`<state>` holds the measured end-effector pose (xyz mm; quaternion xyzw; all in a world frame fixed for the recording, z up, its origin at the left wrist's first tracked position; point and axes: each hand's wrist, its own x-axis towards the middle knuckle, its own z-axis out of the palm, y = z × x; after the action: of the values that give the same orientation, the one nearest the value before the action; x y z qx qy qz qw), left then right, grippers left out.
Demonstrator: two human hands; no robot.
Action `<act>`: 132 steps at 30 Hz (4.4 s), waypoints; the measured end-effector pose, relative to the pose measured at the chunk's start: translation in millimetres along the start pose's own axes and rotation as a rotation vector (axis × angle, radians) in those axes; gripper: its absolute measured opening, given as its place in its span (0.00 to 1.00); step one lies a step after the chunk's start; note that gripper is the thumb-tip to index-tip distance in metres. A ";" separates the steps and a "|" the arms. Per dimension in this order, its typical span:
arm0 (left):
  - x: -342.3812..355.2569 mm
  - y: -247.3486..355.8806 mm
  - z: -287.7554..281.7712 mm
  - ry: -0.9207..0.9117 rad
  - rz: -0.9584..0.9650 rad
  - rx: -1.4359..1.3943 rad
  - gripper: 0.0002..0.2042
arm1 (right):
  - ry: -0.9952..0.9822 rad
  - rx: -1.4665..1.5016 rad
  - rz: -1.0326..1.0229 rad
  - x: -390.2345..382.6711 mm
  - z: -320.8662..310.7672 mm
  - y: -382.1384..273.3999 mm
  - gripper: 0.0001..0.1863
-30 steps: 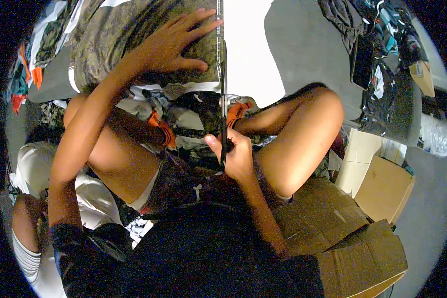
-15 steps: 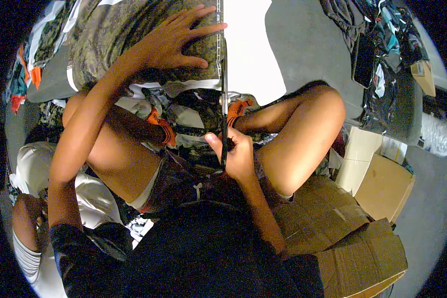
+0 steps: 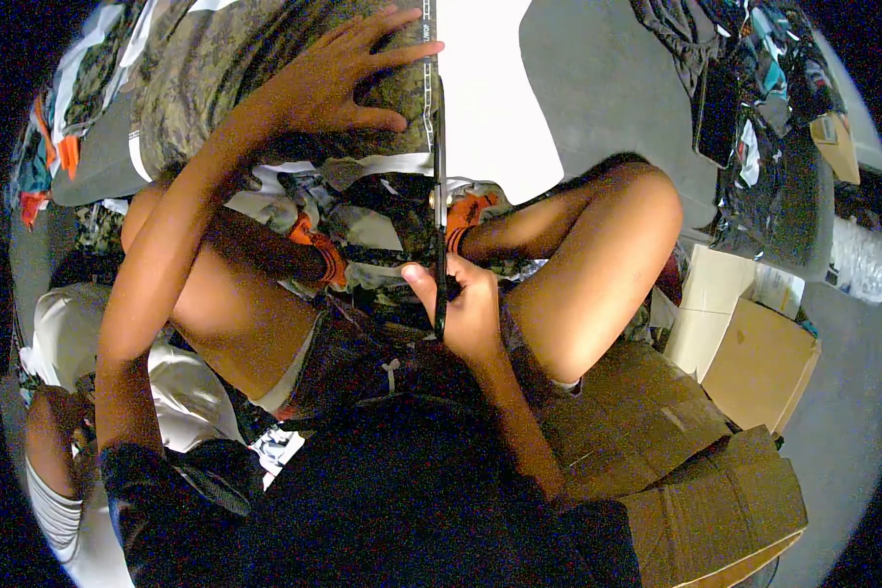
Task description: The person cuts printed fabric pieces along marked lines using scissors, flattening and repositioning the material by hand between cuts.
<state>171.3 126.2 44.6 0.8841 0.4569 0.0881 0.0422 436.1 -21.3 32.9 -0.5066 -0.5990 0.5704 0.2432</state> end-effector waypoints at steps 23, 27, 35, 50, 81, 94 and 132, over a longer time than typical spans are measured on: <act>-1.6 -2.3 1.5 0.058 0.026 -0.015 0.40 | -0.006 0.017 -0.006 -4.2 -3.9 -3.4 0.16; -3.0 0.3 -0.2 0.064 -0.015 -0.072 0.39 | -0.028 0.007 -0.012 -5.9 -6.0 -4.8 0.16; 0.8 0.6 -3.2 -0.040 -0.012 0.019 0.41 | -0.044 0.093 0.004 -11.5 -4.3 1.2 0.14; -1.1 -2.9 2.3 -0.009 0.006 0.001 0.44 | -0.048 0.083 -0.022 11.3 -2.0 4.5 0.14; -2.0 -2.5 -0.8 -0.007 0.016 0.038 0.41 | -0.026 0.037 -0.001 11.7 -0.8 0.5 0.17; -1.5 -3.9 0.2 0.013 0.029 0.029 0.41 | -0.001 0.055 0.093 7.8 -1.9 -8.3 0.17; 22.7 4.0 -8.6 -0.187 -0.274 0.019 0.49 | 0.002 0.051 0.143 34.0 -6.6 -29.2 0.24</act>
<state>185.7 142.4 56.3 0.8183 0.5681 -0.0053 0.0877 419.7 16.4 51.8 -0.5421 -0.5462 0.6011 0.2153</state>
